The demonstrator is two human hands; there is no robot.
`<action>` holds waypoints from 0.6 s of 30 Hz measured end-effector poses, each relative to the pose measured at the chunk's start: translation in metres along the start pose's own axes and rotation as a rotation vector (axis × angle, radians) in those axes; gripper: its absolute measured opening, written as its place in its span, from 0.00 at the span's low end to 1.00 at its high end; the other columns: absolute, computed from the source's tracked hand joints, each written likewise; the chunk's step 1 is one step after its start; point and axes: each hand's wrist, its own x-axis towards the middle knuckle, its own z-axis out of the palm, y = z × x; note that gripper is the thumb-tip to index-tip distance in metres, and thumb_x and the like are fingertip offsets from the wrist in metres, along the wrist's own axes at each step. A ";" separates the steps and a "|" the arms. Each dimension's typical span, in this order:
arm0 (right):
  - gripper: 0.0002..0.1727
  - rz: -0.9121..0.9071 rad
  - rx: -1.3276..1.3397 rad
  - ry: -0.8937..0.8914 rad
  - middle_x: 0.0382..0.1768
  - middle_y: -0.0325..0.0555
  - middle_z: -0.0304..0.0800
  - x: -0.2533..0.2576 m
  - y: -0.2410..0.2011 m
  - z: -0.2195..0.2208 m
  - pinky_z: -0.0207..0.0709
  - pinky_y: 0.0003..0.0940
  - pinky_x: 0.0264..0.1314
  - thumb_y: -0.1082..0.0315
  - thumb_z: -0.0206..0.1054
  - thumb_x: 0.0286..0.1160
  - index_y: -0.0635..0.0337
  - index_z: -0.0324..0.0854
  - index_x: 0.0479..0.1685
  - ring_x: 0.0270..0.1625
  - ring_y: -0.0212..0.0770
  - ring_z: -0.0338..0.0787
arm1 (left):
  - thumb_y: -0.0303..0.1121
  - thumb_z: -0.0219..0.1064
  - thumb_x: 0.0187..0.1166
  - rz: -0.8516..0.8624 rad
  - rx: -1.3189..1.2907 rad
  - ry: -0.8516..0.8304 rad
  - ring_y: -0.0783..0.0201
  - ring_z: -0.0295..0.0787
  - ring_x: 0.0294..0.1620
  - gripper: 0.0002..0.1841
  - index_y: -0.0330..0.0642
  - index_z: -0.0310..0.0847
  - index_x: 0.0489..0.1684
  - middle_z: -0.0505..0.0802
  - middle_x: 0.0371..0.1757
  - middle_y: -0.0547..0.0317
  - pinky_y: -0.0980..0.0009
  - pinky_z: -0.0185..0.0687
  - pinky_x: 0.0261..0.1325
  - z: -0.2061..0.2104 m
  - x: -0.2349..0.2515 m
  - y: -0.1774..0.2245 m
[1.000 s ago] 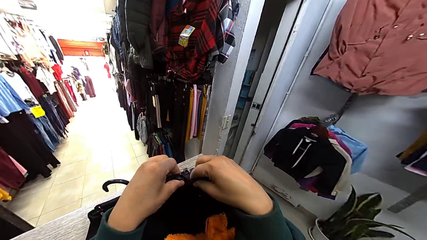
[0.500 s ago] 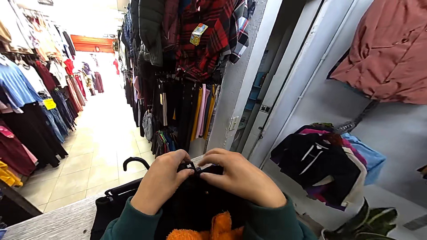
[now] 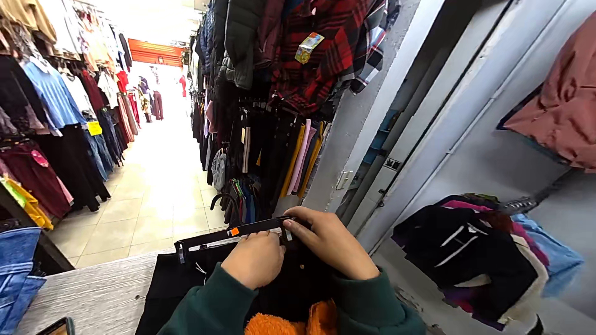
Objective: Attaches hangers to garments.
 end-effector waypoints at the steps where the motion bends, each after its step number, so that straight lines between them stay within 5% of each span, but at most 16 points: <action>1: 0.11 0.005 -0.001 -0.005 0.32 0.33 0.92 0.001 0.001 0.002 0.86 0.39 0.39 0.55 0.66 0.84 0.45 0.88 0.53 0.33 0.31 0.90 | 0.44 0.43 0.95 0.020 -0.046 -0.008 0.46 0.66 0.88 0.28 0.36 0.64 0.86 0.75 0.84 0.41 0.40 0.54 0.87 0.002 0.007 -0.008; 3: 0.10 0.013 -0.014 -0.005 0.33 0.34 0.93 0.001 0.003 0.003 0.86 0.41 0.40 0.56 0.67 0.83 0.47 0.88 0.53 0.34 0.32 0.91 | 0.44 0.46 0.90 0.115 -0.140 -0.006 0.51 0.65 0.88 0.29 0.42 0.64 0.88 0.75 0.85 0.46 0.41 0.53 0.88 0.008 0.020 -0.022; 7: 0.12 -0.062 -0.101 0.040 0.38 0.40 0.95 -0.001 0.006 -0.001 0.87 0.53 0.45 0.57 0.65 0.85 0.47 0.89 0.58 0.39 0.41 0.94 | 0.47 0.58 0.82 0.151 -0.247 0.091 0.49 0.80 0.77 0.26 0.45 0.79 0.76 0.87 0.72 0.47 0.36 0.67 0.79 0.018 0.032 -0.028; 10: 0.18 -0.151 -0.151 0.019 0.46 0.43 0.95 0.001 0.020 -0.002 0.86 0.61 0.48 0.51 0.59 0.87 0.45 0.86 0.65 0.45 0.47 0.94 | 0.48 0.65 0.83 0.233 -0.314 0.166 0.50 0.85 0.72 0.28 0.40 0.79 0.75 0.89 0.69 0.43 0.42 0.76 0.76 0.025 0.035 -0.035; 15: 0.20 -0.112 -0.125 -0.009 0.59 0.51 0.92 -0.001 0.033 0.000 0.83 0.62 0.63 0.57 0.59 0.88 0.54 0.81 0.72 0.57 0.53 0.93 | 0.49 0.68 0.82 0.224 -0.378 0.166 0.47 0.83 0.73 0.29 0.38 0.79 0.74 0.89 0.68 0.41 0.41 0.74 0.76 0.026 0.041 -0.033; 18: 0.24 -0.166 -0.118 0.021 0.57 0.50 0.92 0.004 0.037 0.004 0.84 0.61 0.58 0.51 0.58 0.85 0.51 0.81 0.72 0.53 0.52 0.94 | 0.43 0.69 0.82 0.133 -0.418 0.221 0.46 0.82 0.74 0.25 0.39 0.80 0.73 0.89 0.68 0.42 0.40 0.73 0.76 0.032 0.045 -0.030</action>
